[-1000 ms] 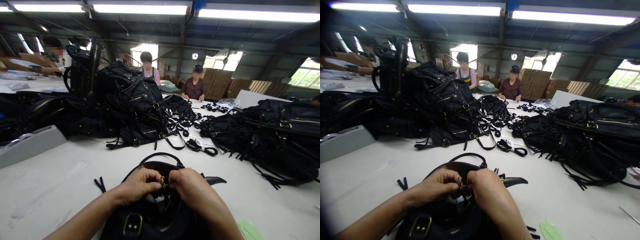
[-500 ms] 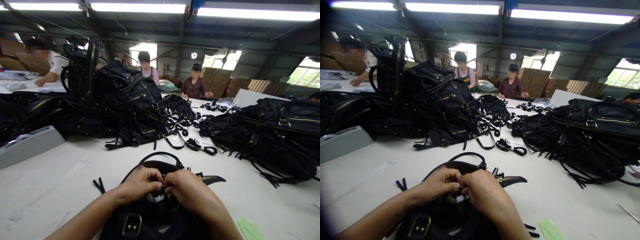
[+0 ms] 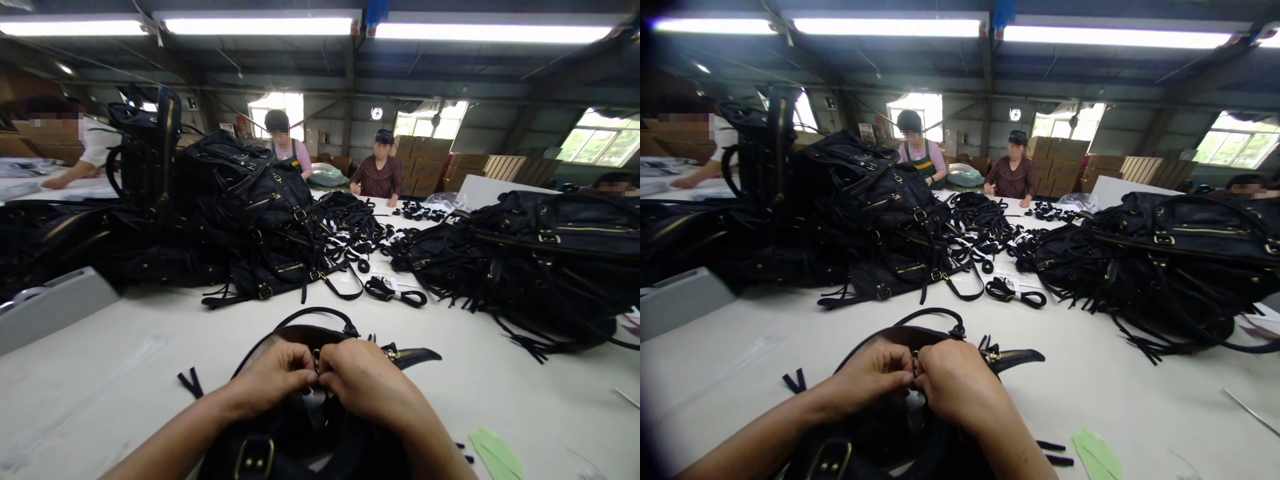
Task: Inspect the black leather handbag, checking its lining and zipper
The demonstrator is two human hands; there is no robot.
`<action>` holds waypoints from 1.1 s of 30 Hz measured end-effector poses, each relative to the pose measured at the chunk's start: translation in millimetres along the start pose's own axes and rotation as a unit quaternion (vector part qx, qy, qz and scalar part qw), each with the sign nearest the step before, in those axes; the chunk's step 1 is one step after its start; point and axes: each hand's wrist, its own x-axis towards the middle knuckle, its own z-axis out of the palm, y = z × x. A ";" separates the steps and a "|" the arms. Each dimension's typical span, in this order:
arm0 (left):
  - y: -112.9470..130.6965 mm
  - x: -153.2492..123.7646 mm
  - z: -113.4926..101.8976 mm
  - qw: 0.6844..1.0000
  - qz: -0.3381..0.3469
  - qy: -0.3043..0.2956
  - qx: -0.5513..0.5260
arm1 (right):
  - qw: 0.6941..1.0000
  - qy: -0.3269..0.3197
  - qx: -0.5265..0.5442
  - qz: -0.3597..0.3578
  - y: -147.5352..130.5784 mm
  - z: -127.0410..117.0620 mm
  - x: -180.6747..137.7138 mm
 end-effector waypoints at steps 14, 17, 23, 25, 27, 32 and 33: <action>49.4 -46.7 -29.8 0.946 0.029 0.147 0.287 | 0.999 0.047 -0.010 -0.008 -5.8 -21.2 -16.9; 55.7 -46.5 -22.3 0.937 0.062 0.155 0.308 | 0.995 0.086 -0.045 -0.031 -10.4 -20.0 -10.9; 69.7 -42.7 -16.7 0.921 0.114 0.168 0.332 | 0.988 0.109 -0.099 -0.039 -2.1 -10.2 -7.4; 66.3 -42.5 -20.2 0.921 0.113 0.169 0.333 | 0.993 0.075 -0.089 -0.028 3.5 -10.1 -12.9; 59.0 -43.6 -24.4 0.921 0.099 0.169 0.337 | 0.996 0.039 -0.071 -0.037 7.8 -12.9 -19.4; 37.9 -50.3 -31.9 0.921 0.067 0.185 0.335 | 0.999 0.025 -0.002 -0.041 9.8 -25.4 -30.6; 34.7 -51.8 -32.6 0.922 0.069 0.190 0.331 | 0.999 0.028 -0.002 -0.027 9.7 -27.2 -31.7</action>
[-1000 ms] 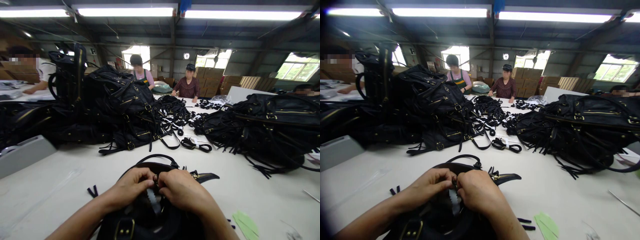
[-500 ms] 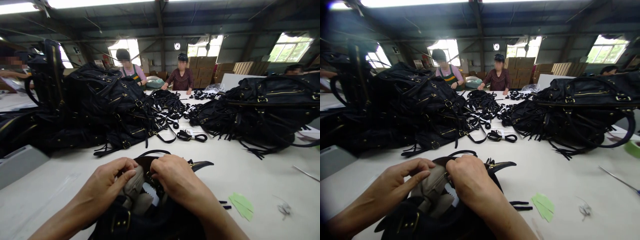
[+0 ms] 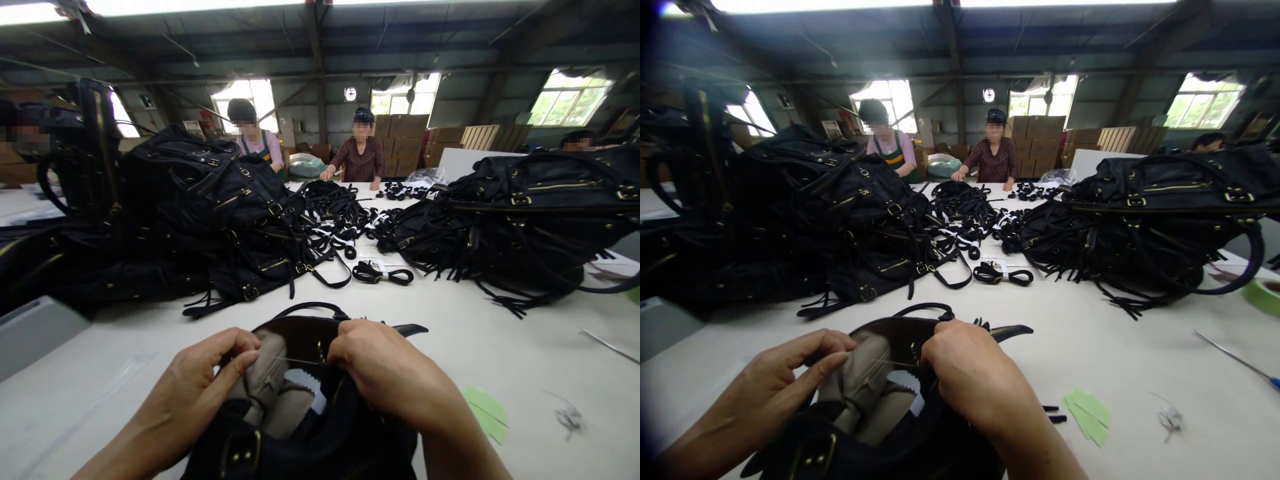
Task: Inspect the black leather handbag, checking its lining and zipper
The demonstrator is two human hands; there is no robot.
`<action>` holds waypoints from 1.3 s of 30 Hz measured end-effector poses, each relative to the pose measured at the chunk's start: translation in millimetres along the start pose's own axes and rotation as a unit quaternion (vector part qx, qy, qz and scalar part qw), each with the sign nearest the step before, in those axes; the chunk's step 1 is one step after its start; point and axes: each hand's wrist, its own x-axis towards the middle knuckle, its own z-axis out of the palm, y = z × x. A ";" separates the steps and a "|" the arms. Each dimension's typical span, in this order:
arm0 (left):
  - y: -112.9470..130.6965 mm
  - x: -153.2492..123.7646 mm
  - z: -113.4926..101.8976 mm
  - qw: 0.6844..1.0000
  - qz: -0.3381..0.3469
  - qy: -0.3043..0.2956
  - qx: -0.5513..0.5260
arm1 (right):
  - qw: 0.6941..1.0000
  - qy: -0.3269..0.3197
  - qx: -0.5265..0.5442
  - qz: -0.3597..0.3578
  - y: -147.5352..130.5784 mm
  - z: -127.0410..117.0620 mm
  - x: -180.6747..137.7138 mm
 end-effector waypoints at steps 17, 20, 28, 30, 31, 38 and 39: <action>15.6 -8.3 2.0 0.998 0.001 0.004 -0.062 | 0.945 0.220 0.205 -0.126 -6.6 4.8 13.5; 36.2 -1.5 3.2 0.997 0.051 0.013 -0.056 | 0.938 0.247 0.188 -0.157 -15.1 22.1 27.6; 55.3 11.1 4.9 0.991 0.097 0.090 0.007 | 0.861 0.227 0.449 -0.068 -22.4 35.1 45.8; 53.7 11.7 5.1 0.990 0.094 0.103 0.008 | 0.855 0.212 0.471 -0.039 -23.5 34.9 47.1; 51.7 11.5 5.2 0.990 0.089 0.107 0.009 | 0.855 0.212 0.472 -0.031 -24.0 35.0 47.4; 21.4 -10.0 9.4 0.987 -0.112 -0.033 0.113 | 0.916 0.142 0.372 -0.041 -27.3 58.0 53.3; 17.2 -14.3 11.2 0.979 -0.134 -0.068 0.140 | 0.934 0.116 0.335 -0.045 -26.5 65.4 56.2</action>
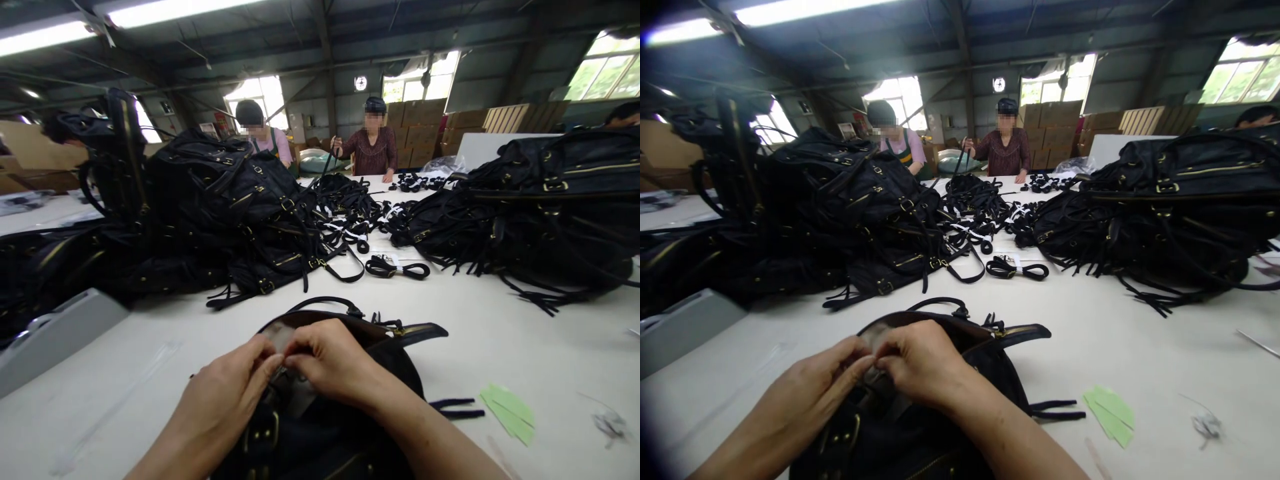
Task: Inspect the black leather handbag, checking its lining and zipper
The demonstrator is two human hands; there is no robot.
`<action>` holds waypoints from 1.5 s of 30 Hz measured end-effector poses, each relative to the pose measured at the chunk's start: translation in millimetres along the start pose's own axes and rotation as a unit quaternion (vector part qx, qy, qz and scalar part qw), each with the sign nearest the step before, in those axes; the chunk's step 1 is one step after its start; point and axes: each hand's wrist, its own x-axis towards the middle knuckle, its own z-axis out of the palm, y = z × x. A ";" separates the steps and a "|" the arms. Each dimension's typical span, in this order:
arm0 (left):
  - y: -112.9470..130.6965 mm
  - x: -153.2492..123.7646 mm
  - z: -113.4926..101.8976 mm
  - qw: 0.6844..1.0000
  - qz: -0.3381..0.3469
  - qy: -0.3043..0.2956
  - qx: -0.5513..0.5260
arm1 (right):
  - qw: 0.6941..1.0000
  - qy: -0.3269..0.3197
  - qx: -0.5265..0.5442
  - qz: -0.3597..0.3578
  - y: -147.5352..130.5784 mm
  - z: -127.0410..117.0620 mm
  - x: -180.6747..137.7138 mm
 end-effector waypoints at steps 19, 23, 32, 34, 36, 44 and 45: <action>-33.9 3.4 43.4 0.998 -0.003 -0.058 0.024 | 0.983 -0.118 -0.113 0.086 40.8 28.5 6.4; -24.8 7.3 35.4 0.995 -0.017 -0.077 0.054 | 0.982 -0.120 -0.114 0.085 39.1 28.9 5.6; 1.4 17.3 38.3 0.977 -0.043 -0.068 0.197 | 0.983 -0.114 -0.129 0.063 37.8 28.6 5.9; 0.3 16.1 38.3 0.974 -0.030 -0.074 0.211 | 0.982 -0.116 -0.139 0.052 36.1 28.2 5.2; -1.2 13.7 36.9 0.971 -0.010 -0.086 0.222 | 0.980 -0.114 -0.153 0.047 34.0 27.7 4.4; 0.6 0.1 33.1 0.954 0.041 -0.096 0.282 | 0.968 -0.119 -0.216 0.039 29.6 26.1 4.4; 0.9 -1.2 34.3 0.951 0.053 -0.081 0.294 | 0.968 -0.118 -0.220 0.037 29.0 25.6 4.7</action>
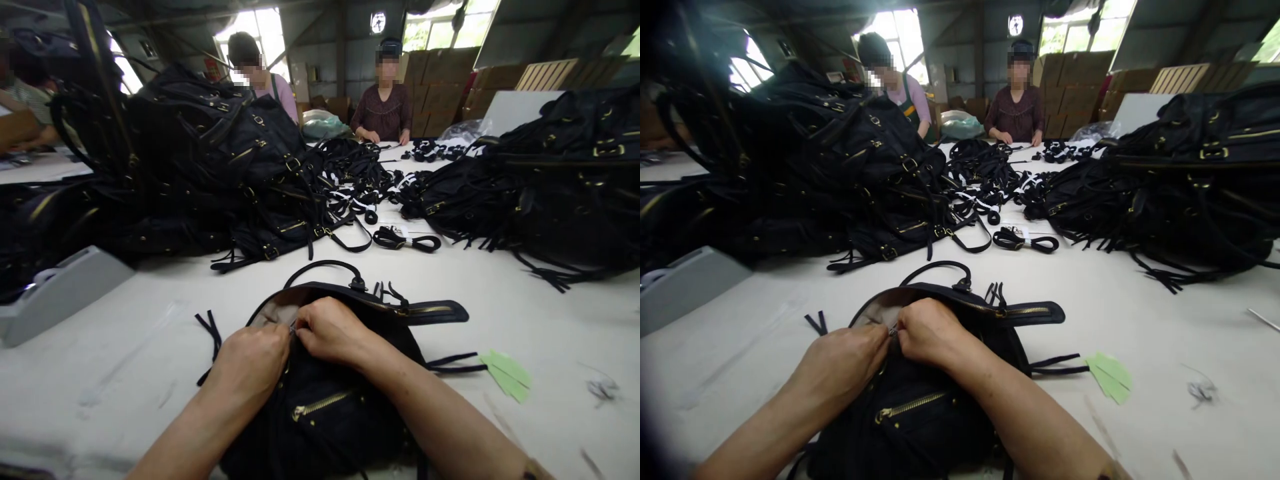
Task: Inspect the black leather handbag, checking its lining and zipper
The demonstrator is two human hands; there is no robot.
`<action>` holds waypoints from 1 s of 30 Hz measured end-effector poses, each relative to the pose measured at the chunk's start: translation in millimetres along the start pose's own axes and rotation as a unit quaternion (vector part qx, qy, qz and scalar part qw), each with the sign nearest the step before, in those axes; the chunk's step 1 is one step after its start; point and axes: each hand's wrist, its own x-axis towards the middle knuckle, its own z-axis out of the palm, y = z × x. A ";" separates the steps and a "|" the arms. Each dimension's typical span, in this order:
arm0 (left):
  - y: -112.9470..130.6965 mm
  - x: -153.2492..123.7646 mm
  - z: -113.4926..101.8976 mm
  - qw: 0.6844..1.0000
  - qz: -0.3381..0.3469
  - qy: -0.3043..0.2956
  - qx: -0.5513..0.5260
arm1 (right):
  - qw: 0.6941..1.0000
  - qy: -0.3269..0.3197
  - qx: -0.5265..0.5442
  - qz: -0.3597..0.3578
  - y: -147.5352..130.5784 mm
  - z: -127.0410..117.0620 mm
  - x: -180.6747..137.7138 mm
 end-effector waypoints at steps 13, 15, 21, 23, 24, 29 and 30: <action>-29.2 16.9 20.4 0.936 -0.077 0.082 -0.332 | 0.998 -0.004 0.058 -0.021 6.8 -3.3 1.1; -32.2 15.6 24.5 0.916 -0.075 0.073 -0.388 | 0.997 -0.009 0.073 -0.016 7.3 -4.1 0.9; -28.9 9.9 28.3 0.899 -0.070 0.115 -0.416 | 0.995 -0.020 0.095 -0.018 4.7 -7.7 -0.1; -27.6 9.5 28.2 0.901 -0.066 0.129 -0.409 | 0.995 -0.019 0.091 -0.021 4.2 -6.9 0.1; -27.2 9.3 28.2 0.903 -0.063 0.135 -0.403 | 0.996 -0.018 0.088 -0.022 4.1 -6.2 0.4; -24.9 7.6 27.6 0.908 -0.041 0.171 -0.381 | 0.996 -0.008 0.082 -0.032 5.3 -4.8 0.6; -24.3 7.1 27.4 0.908 -0.039 0.176 -0.378 | 0.996 -0.010 0.082 -0.033 5.6 -5.3 0.4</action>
